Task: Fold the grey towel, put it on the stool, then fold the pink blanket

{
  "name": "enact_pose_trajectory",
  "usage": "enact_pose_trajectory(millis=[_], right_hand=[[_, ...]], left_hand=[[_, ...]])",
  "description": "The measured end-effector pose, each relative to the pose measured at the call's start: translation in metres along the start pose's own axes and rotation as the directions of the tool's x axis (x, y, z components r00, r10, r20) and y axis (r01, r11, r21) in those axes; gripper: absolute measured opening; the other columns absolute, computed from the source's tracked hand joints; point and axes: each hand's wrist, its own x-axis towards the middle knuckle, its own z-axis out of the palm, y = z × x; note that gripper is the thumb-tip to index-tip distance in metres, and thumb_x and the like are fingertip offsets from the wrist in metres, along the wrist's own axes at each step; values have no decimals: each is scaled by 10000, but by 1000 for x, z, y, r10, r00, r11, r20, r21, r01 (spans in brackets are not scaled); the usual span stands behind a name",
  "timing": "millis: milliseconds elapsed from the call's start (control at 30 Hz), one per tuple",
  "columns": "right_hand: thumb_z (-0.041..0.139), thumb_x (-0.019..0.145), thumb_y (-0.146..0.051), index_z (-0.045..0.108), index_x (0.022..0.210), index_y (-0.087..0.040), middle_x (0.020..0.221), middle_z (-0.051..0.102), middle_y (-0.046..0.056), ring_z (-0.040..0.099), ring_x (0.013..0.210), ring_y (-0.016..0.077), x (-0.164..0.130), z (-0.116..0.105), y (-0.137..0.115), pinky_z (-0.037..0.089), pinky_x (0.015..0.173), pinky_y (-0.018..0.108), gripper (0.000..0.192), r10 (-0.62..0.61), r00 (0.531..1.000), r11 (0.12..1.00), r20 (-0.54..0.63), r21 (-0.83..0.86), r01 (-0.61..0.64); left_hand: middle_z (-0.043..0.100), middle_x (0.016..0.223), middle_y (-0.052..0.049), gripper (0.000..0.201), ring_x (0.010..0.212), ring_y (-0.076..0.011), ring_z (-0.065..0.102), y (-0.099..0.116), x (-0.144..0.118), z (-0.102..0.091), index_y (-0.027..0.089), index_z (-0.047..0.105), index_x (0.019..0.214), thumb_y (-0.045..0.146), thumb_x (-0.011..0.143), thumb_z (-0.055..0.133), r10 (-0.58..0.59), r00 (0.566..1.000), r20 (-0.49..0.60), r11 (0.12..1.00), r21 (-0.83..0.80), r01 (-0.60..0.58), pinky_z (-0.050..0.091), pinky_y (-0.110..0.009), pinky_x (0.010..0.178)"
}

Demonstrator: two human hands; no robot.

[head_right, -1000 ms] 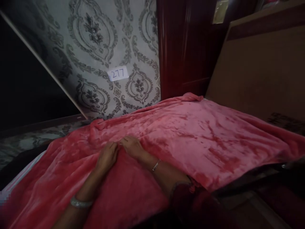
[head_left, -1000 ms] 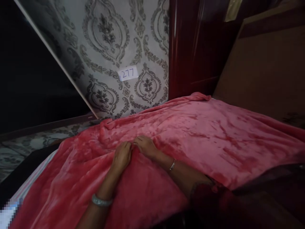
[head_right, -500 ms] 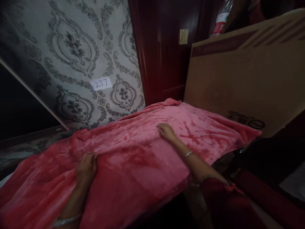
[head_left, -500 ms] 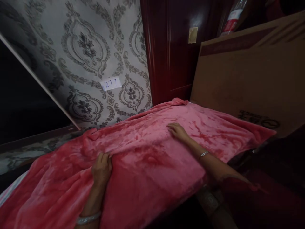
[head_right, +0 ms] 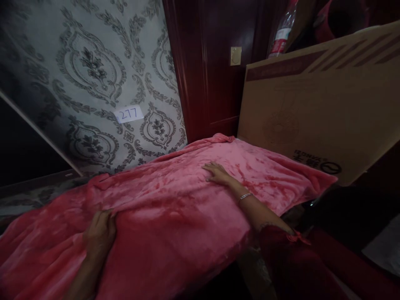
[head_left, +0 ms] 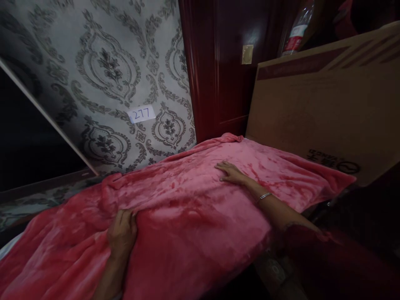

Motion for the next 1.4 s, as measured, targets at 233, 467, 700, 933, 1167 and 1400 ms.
enact_pose_trajectory(millis=[233,467,700,933,1167,1400], right_hand=[[740,830,-377,711,1284,-278,1489,547,107,365,1466,371,7,11,-3,289,1174,592,466,-15,999,995,-37,-95,11],[597,921,-250,759,995,-205,1064,753,109,676,1024,239,6,26,-9,495,976,398,184,-49,978,995,-201,-93,31],[383,1012,-291,661,1059,-186,1024,705,134,634,968,254,0,12,-15,486,883,350,300,37,896,990,-443,-103,-92],[414,985,-259,655,1071,-192,1041,714,119,648,957,244,-20,-8,-19,500,853,336,264,16,909,989,-416,-127,-76],[457,961,-181,679,1046,-181,1048,725,106,660,950,208,-19,-13,-24,500,882,312,238,6,932,984,-362,-165,-70],[492,972,-196,684,1106,-188,1090,716,115,656,1008,220,-9,-39,-39,492,923,339,234,-62,927,978,-370,-207,-17]], left_hand=[[650,788,-44,194,708,-187,619,-4,-6,3,190,626,923,275,1011,476,-40,998,39,999,16,39,421,-282,627],[640,763,-53,261,686,-197,597,-4,-8,1,202,618,859,290,1017,431,-118,982,148,993,13,118,417,-297,614],[653,753,-44,278,721,-211,630,-6,-10,3,219,602,830,365,995,431,-127,939,319,981,-101,167,473,-308,679],[678,751,-62,338,687,-228,645,-11,-10,3,243,560,748,392,968,351,-159,872,463,957,-145,251,500,-327,654],[718,782,-71,210,759,-256,693,-32,-14,6,252,565,715,371,849,457,-124,828,547,924,-239,297,551,-369,755],[731,917,-94,311,813,-302,693,-52,-18,-21,254,604,892,448,888,360,-373,814,446,897,-52,440,542,-417,662]])
